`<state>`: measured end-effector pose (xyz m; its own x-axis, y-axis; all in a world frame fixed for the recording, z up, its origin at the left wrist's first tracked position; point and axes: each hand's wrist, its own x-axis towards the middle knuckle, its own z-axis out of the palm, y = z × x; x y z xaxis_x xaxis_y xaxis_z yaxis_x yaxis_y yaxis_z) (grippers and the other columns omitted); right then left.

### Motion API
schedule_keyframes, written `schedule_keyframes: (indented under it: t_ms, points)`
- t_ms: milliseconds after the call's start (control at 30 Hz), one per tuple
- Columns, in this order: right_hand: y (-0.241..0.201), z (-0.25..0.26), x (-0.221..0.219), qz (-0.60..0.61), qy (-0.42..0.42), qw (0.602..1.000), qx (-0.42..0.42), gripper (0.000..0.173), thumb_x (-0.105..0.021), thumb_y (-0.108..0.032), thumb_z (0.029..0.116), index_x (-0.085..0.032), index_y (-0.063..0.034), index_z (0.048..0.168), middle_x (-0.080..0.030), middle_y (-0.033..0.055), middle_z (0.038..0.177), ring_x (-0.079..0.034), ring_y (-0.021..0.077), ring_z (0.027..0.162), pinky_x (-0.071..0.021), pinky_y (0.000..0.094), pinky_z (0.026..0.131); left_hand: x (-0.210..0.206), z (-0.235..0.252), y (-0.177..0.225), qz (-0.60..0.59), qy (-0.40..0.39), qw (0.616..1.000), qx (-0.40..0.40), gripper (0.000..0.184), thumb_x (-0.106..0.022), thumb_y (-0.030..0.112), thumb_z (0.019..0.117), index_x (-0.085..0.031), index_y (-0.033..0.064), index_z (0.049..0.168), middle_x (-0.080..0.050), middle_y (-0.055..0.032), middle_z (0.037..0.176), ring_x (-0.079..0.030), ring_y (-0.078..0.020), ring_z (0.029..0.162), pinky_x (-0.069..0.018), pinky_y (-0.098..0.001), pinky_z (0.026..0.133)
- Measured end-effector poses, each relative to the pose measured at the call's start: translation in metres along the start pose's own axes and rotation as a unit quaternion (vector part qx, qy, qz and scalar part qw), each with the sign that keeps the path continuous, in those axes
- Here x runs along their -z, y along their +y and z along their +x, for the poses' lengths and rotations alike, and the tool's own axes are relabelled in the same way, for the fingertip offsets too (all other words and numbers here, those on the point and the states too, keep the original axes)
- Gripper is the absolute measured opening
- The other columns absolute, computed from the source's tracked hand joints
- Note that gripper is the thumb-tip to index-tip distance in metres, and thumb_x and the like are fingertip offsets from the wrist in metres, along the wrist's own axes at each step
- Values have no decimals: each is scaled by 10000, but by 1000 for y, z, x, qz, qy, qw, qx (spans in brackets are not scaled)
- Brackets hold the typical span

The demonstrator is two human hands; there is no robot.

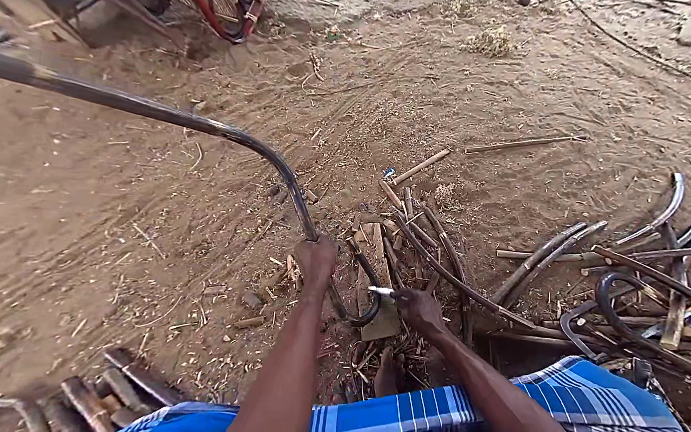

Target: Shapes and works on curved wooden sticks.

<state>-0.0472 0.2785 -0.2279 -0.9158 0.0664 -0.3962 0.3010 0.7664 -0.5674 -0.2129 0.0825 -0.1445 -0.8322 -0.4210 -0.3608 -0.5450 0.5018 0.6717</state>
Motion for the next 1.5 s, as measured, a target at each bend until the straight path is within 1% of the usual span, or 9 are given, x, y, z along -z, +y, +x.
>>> schedule_keyframes:
  t_ms: [133, 333, 533, 667, 867, 1000, 1167, 1267, 1500]
  points:
    - [4, 14, -6, -34, 183, 976, 110, 286, -616, -244, 1003, -730, -297, 1260, -732, 31, 1060, -712, 237, 897, -588, 489, 742, -7, 30, -12, -32, -28, 999, 24, 432, -490, 434, 1031, -588, 38, 889, -537, -98, 681, -531, -236, 519, -494, -462, 516]
    - [15, -4, -9, 37, -90, 992, 86, 290, -574, -387, 1017, -720, -320, 1259, -747, 0, 1100, -711, 200, 967, -565, 508, 877, -11, 69, -27, -81, -81, 990, 84, 375, -517, 431, 1041, -549, 76, 924, -479, -28, 630, -455, -145, 438, -450, -335, 428]
    - [10, 40, 25, -14, 203, 978, 40, 279, -589, -296, 1034, -717, -272, 1281, -728, 73, 1087, -718, 286, 878, -585, 551, 703, -14, 80, -39, -115, -101, 983, 99, 367, -532, 447, 1039, -532, 93, 942, -444, -10, 625, -417, -131, 425, -423, -313, 408]
    - [-7, 9, 33, -101, -75, 987, 103, 287, -563, -332, 1018, -717, -348, 1261, -735, -1, 1133, -711, 236, 970, -571, 543, 802, -14, 78, -31, -68, -100, 990, 72, 419, -518, 463, 1027, -579, 59, 937, -496, -51, 670, -484, -183, 492, -472, -394, 478]
    - [-30, 31, 10, -214, 179, 950, 138, 276, -623, -201, 967, -745, -295, 1196, -720, 72, 1020, -691, 283, 917, -552, 485, 769, -10, 40, 9, 51, -63, 997, 17, 466, -494, 438, 1036, -641, 2, 962, -633, -177, 810, -645, -318, 686, -538, -543, 637]
    - [-34, -1, 6, -195, -7, 977, 83, 301, -529, -279, 1022, -711, -307, 1259, -728, 83, 1095, -704, 305, 981, -558, 527, 820, -7, 30, 27, 92, -57, 994, -15, 473, -497, 414, 1046, -662, -16, 942, -671, -233, 907, -680, -399, 887, -526, -607, 760]
    - [-51, 24, 22, -208, 202, 947, 139, 350, -649, -113, 931, -708, -232, 1255, -688, 129, 1016, -674, 342, 862, -545, 510, 657, -11, 6, 46, 112, -50, 992, -33, 469, -492, 398, 1048, -672, -24, 954, -686, -241, 950, -691, -404, 938, -534, -610, 794]
    - [-68, 7, 48, -137, 137, 981, 29, 283, -594, -250, 1013, -711, -302, 1265, -720, 67, 1098, -706, 309, 916, -567, 543, 711, -12, -9, 53, 111, -42, 992, -53, 470, -513, 417, 1046, -668, -18, 960, -685, -225, 930, -697, -388, 927, -550, -585, 782]
    - [37, -43, 89, 137, 134, 974, -124, 288, -688, -305, 983, -735, -225, 1255, -735, 79, 1082, -700, 265, 925, -561, 574, 836, -15, -65, -4, -166, -287, 935, -126, 535, -553, 460, 1053, -422, 116, 1442, -669, -123, 849, -674, -252, 626, -602, -413, 561]
